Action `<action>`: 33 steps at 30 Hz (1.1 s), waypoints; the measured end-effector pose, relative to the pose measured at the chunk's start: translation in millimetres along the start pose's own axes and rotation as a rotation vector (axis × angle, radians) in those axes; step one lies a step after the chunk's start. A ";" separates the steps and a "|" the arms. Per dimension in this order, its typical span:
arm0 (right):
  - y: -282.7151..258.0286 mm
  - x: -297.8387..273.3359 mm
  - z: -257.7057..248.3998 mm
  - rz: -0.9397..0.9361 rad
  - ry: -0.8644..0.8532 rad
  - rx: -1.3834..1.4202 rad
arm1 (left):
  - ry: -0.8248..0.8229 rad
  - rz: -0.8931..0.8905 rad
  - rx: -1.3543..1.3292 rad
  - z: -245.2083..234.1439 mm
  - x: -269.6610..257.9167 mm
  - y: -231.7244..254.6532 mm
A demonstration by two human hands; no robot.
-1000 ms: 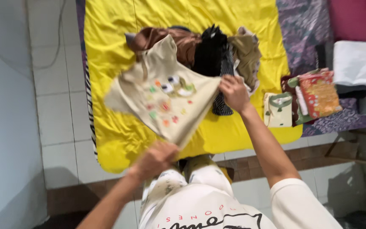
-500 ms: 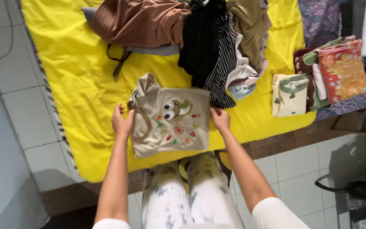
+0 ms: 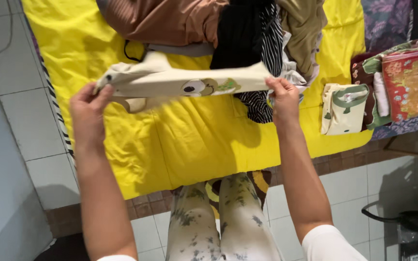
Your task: The person folds a variety of clothing items including a scarf, a child's pajamas, a t-shirt, shorts, and underwear by hand on a bed.
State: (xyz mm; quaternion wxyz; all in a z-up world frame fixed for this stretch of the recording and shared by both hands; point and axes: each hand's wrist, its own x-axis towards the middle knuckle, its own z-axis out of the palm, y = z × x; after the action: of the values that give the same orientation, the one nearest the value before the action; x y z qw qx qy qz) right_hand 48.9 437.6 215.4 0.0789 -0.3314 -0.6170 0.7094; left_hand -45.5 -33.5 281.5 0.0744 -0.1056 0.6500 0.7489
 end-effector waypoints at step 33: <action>115.8 24.3 110.5 -0.859 -0.626 -1.421 | 0.159 -0.345 0.055 -67.4 26.2 -230.9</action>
State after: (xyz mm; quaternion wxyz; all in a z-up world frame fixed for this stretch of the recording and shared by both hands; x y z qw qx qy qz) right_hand 1.8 333.1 101.0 -0.0584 0.1673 -0.9761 0.1261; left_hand -9.2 -67.6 44.8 0.1530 -0.2725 0.6464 0.6961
